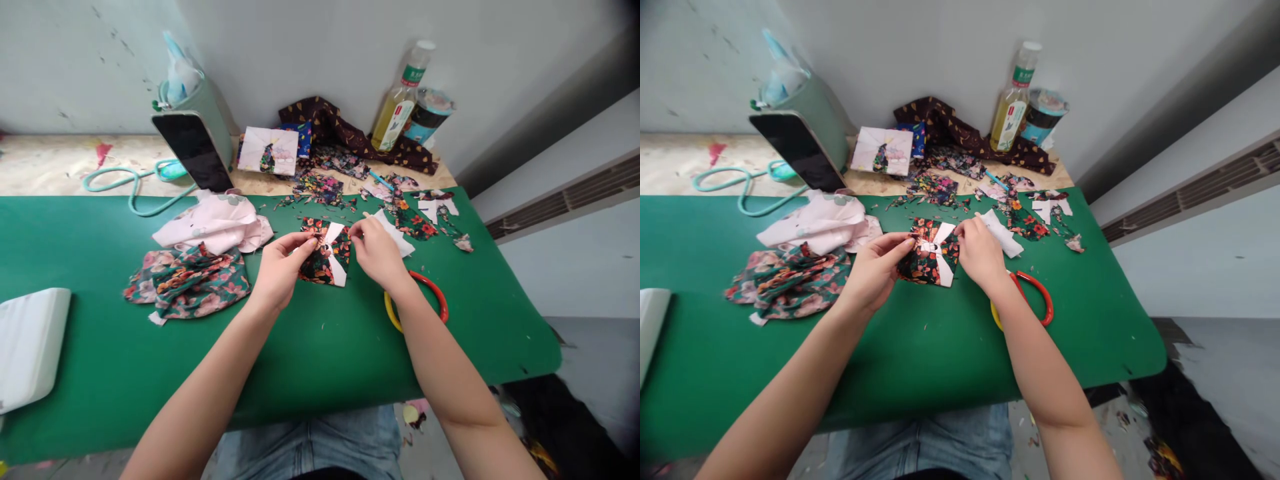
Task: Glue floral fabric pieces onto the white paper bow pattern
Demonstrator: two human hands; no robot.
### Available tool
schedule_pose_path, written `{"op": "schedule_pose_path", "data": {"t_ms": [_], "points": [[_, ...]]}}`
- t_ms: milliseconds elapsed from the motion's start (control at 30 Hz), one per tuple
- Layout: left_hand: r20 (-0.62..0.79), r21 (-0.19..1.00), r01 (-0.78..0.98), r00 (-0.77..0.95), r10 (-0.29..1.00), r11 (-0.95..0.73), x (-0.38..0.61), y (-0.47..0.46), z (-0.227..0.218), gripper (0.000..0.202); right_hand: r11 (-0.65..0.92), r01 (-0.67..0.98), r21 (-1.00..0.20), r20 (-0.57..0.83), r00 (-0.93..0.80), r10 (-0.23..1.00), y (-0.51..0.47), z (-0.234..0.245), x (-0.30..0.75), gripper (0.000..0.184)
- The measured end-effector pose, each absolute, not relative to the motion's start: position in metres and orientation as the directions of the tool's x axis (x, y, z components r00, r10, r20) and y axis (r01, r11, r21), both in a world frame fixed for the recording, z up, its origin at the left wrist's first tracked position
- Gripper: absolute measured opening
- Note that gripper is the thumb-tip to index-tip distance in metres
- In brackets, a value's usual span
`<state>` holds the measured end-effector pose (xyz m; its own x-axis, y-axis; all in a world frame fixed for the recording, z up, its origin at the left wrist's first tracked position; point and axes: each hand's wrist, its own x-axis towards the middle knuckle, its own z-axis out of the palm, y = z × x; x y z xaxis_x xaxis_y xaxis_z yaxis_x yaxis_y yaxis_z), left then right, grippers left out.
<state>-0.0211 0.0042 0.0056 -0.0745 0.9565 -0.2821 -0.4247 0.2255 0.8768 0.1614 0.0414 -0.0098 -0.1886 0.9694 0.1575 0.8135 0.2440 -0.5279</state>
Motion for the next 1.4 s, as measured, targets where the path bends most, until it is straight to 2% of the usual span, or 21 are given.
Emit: {"op": "schedule_pose_path", "data": {"t_ms": [67, 167, 267, 433, 533, 700, 800, 900, 967, 1167, 1400], "points": [[-0.287, 0.883, -0.405, -0.067, 0.956, 0.237, -0.021, 0.004, 0.004, 0.033, 0.219, 0.651, -0.727, 0.153, -0.158, 0.976, 0.044, -0.008, 0.164, 0.018], [-0.285, 0.896, -0.366, -0.045, 0.957, 0.25, -0.019, 0.003, 0.001, 0.031, 0.131, 0.309, -0.942, 0.043, -0.277, 0.96, 0.043, -0.001, 0.162, 0.012], [-0.258, 0.916, -0.324, -0.022, 0.966, 0.238, -0.017, 0.002, -0.002, 0.03, 0.086, 0.134, -0.987, 0.027, -0.389, 0.921, 0.037, 0.005, 0.156, 0.017], [-0.223, 0.935, -0.281, 0.014, 0.975, 0.218, -0.014, 0.001, -0.007, 0.03, 0.033, 0.088, -0.996, -0.005, -0.396, 0.918, 0.035, -0.002, 0.149, 0.02], [-0.218, 0.938, -0.269, 0.028, 0.976, 0.217, -0.014, 0.0, -0.006, 0.037, -0.005, 0.057, -0.998, -0.026, -0.37, 0.929, 0.039, -0.008, 0.15, 0.019], [-0.317, 0.909, -0.222, 0.179, 0.931, 0.353, -0.015, -0.008, 0.008, 0.056, 0.014, 0.112, -0.994, -0.015, -0.253, 0.967, 0.043, -0.011, 0.156, 0.015], [-0.374, 0.874, -0.193, 0.321, 0.87, 0.446, -0.014, -0.012, 0.014, 0.044, 0.01, 0.167, -0.986, -0.032, -0.246, 0.969, 0.044, -0.012, 0.16, 0.01], [-0.436, 0.847, -0.081, 0.459, 0.774, 0.526, -0.014, -0.012, 0.013, 0.027, 0.013, 0.257, -0.966, -0.046, -0.221, 0.974, 0.046, -0.011, 0.163, 0.012], [-0.483, 0.818, -0.01, 0.531, 0.696, 0.575, -0.015, -0.011, 0.01, 0.025, 0.015, 0.312, -0.95, -0.057, -0.221, 0.974, 0.046, -0.011, 0.164, 0.014], [-0.528, 0.776, 0.034, 0.581, 0.62, 0.63, -0.014, -0.012, 0.005, 0.032, 0.043, 0.444, -0.895, -0.105, -0.303, 0.947, 0.043, -0.006, 0.164, 0.007], [-0.539, 0.79, 0.161, 0.642, 0.545, 0.591, -0.015, -0.013, 0.005, 0.038, 0.139, 0.579, -0.803, -0.083, -0.341, 0.936, 0.039, -0.007, 0.156, 0.006]]}}
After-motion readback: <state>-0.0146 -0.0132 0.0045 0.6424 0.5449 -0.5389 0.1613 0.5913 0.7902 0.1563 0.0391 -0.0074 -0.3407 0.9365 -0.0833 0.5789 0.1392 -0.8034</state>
